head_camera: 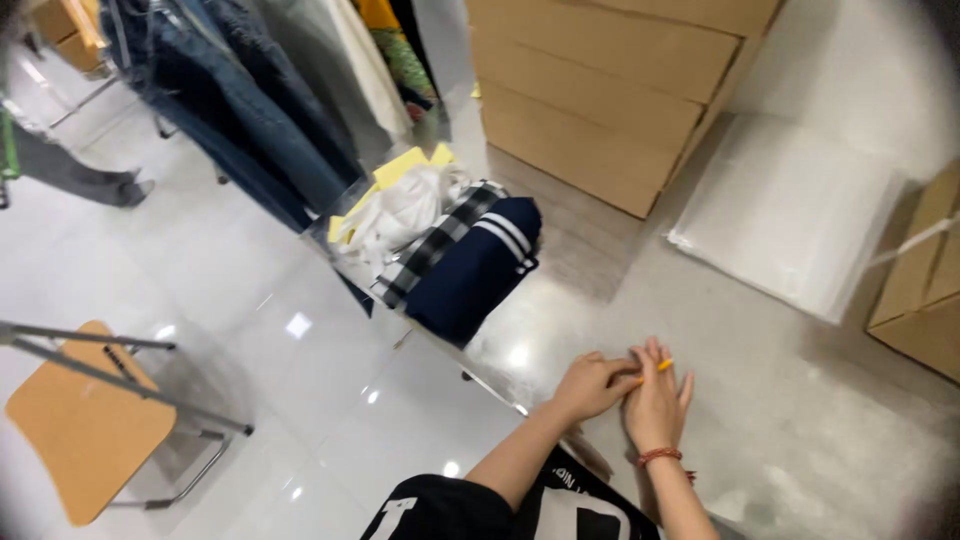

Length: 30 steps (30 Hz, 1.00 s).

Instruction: The person wraps a folded dark blue garment in a clear plastic bag on a metal table. They then place the wrapped item into a cardboard box, close the box, and tie it securely with a white ribbon. Finally, they pick up a yellow sticky note and a pencil.

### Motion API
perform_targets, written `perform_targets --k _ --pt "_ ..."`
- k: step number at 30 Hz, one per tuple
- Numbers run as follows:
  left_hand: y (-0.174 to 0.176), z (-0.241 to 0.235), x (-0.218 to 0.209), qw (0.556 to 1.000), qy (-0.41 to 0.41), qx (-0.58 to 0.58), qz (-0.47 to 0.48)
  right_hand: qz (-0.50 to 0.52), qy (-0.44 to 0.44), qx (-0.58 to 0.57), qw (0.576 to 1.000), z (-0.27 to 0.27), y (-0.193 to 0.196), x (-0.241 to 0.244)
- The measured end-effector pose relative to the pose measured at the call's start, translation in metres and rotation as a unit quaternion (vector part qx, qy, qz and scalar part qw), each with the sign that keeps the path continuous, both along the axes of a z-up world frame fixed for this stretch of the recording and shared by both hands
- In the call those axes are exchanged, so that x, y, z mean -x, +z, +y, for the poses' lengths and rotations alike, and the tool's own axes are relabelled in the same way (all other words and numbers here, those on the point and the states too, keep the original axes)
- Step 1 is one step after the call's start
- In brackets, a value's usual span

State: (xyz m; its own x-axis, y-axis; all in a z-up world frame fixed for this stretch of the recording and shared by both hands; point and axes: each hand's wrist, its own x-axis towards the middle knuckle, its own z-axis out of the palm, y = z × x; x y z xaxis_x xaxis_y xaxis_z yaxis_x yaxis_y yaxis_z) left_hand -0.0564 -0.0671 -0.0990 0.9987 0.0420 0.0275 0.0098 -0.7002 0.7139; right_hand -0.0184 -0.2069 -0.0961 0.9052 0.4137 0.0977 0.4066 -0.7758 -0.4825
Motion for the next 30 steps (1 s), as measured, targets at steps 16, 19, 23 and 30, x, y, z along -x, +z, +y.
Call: perform_targets --k 16,19,23,30 --pt "0.02 0.067 -0.013 0.992 -0.023 0.086 0.089 0.146 -0.199 -0.173 0.954 0.022 0.025 -0.057" --pt "0.07 0.134 -0.017 0.987 0.022 0.123 0.101 0.23 -0.169 -0.267 0.92 0.08 0.085 -0.078" --pt "0.104 0.263 -0.011 0.969 0.188 0.16 -0.021 0.173 -0.03 -0.382 0.907 0.191 0.126 -0.082" --pt "0.146 0.47 -0.014 0.882 0.258 0.394 -0.009 0.273 0.055 -0.449 0.849 0.34 0.157 -0.059"
